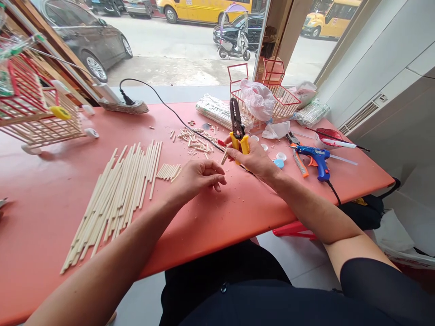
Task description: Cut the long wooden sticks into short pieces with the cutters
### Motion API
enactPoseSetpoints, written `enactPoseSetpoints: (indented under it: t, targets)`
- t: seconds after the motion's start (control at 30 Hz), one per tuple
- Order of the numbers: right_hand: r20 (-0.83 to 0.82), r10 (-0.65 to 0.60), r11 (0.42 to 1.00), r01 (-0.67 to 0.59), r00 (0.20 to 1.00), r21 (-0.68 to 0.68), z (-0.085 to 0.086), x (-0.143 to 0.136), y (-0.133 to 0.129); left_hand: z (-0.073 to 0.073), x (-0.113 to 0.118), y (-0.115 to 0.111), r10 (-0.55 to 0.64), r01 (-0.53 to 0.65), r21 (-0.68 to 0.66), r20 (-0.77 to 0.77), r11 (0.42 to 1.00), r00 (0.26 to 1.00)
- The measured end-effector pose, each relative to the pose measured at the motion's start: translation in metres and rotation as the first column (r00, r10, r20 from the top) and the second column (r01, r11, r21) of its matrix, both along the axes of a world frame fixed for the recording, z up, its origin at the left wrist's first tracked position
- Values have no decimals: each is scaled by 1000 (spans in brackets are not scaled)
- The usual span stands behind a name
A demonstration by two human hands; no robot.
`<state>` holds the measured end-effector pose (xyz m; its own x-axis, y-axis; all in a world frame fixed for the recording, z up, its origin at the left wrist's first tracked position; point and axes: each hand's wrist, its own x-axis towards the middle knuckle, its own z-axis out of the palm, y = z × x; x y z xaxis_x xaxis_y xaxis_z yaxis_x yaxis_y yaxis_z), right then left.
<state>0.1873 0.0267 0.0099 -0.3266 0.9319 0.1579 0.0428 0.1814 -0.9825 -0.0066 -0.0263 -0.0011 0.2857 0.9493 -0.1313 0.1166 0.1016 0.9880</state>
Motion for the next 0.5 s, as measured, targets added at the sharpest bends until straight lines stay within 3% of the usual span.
enactPoseSetpoints:
  t: [0.07,0.13,0.2,0.23,0.3,0.4,0.5]
  targets:
    - [-3,-9,1000,9,1000,20,-1,1,3,3,-5,4,130,-118,140,-80,983,988]
    - [27,0,1000,-1,1000,17,-2,1,3,7,-11,9,301,-235,344,-152,909,942]
    - [94,7,999,-11,996,33,-3,1,1,9,-14,11,402,-262,496,-199,828,894]
    - [126,3,998,-11,992,58,-3,0,-1,9,-15,12,414,-256,522,-212,814,885]
    - [176,-16,991,-7,984,131,-1,0,-5,8,-13,10,387,-264,470,-186,842,903]
    - [237,-42,970,-17,971,241,3,-1,-13,5,-5,5,311,-280,288,-65,916,948]
    - [313,-58,937,-56,948,345,1,-3,-17,2,3,1,266,-259,197,-6,945,964]
